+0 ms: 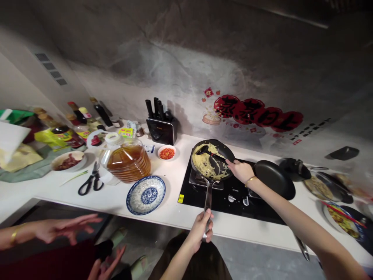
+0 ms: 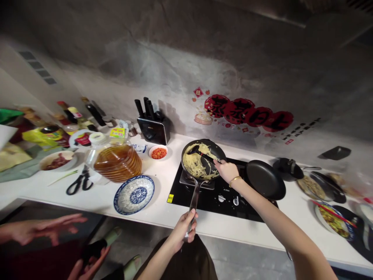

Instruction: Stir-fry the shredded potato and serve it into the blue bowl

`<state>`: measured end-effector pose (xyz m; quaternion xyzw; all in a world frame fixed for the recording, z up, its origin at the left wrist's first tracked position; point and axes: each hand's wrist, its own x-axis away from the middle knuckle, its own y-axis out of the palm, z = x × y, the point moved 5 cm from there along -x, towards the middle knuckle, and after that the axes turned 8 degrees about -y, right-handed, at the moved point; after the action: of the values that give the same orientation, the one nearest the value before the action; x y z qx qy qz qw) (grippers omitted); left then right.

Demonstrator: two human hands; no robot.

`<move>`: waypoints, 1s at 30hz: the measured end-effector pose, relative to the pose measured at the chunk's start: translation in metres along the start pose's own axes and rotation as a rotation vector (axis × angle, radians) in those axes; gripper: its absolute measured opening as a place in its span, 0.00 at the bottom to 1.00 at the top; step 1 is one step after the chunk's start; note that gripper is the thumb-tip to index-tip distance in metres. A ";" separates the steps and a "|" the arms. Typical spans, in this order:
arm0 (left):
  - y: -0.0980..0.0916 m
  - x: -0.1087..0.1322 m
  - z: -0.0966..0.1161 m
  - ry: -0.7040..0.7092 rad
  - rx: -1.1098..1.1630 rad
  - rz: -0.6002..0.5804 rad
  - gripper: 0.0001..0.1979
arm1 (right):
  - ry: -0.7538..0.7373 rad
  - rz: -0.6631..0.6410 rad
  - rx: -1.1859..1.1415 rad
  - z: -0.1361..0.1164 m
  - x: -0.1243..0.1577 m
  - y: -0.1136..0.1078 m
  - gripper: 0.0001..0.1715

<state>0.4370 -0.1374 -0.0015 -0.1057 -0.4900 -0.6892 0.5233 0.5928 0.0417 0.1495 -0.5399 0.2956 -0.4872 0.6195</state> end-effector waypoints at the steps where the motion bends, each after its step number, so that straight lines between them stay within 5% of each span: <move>1: 0.000 0.001 0.001 -0.002 0.001 0.002 0.28 | -0.007 -0.036 -0.001 -0.004 -0.004 0.001 0.26; 5: 0.002 0.002 0.001 0.008 0.003 0.006 0.29 | 0.026 -0.121 -0.045 0.009 0.000 -0.003 0.24; 11: 0.003 0.001 0.000 0.017 0.014 -0.004 0.28 | -0.078 -0.203 -0.128 0.048 0.057 -0.029 0.22; 14: 0.002 0.001 0.001 0.018 0.012 -0.006 0.28 | -0.136 -0.181 -0.072 0.026 0.056 -0.028 0.23; 19: 0.001 0.001 0.000 0.031 0.001 -0.006 0.28 | 0.015 -0.176 -0.036 -0.005 0.006 -0.011 0.24; 22: 0.002 0.000 0.000 0.031 -0.001 -0.009 0.28 | 0.062 -0.225 -0.045 0.024 -0.002 -0.021 0.22; 26: 0.002 -0.001 -0.001 0.028 0.011 -0.021 0.28 | 0.016 -0.303 -0.070 0.083 0.027 -0.059 0.19; 30: 0.001 -0.003 -0.003 0.022 0.021 -0.023 0.27 | -0.161 -0.363 -0.059 0.079 0.047 -0.070 0.20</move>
<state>0.4398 -0.1381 -0.0044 -0.0870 -0.4927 -0.6911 0.5215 0.6597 0.0327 0.2429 -0.6393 0.1570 -0.5373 0.5272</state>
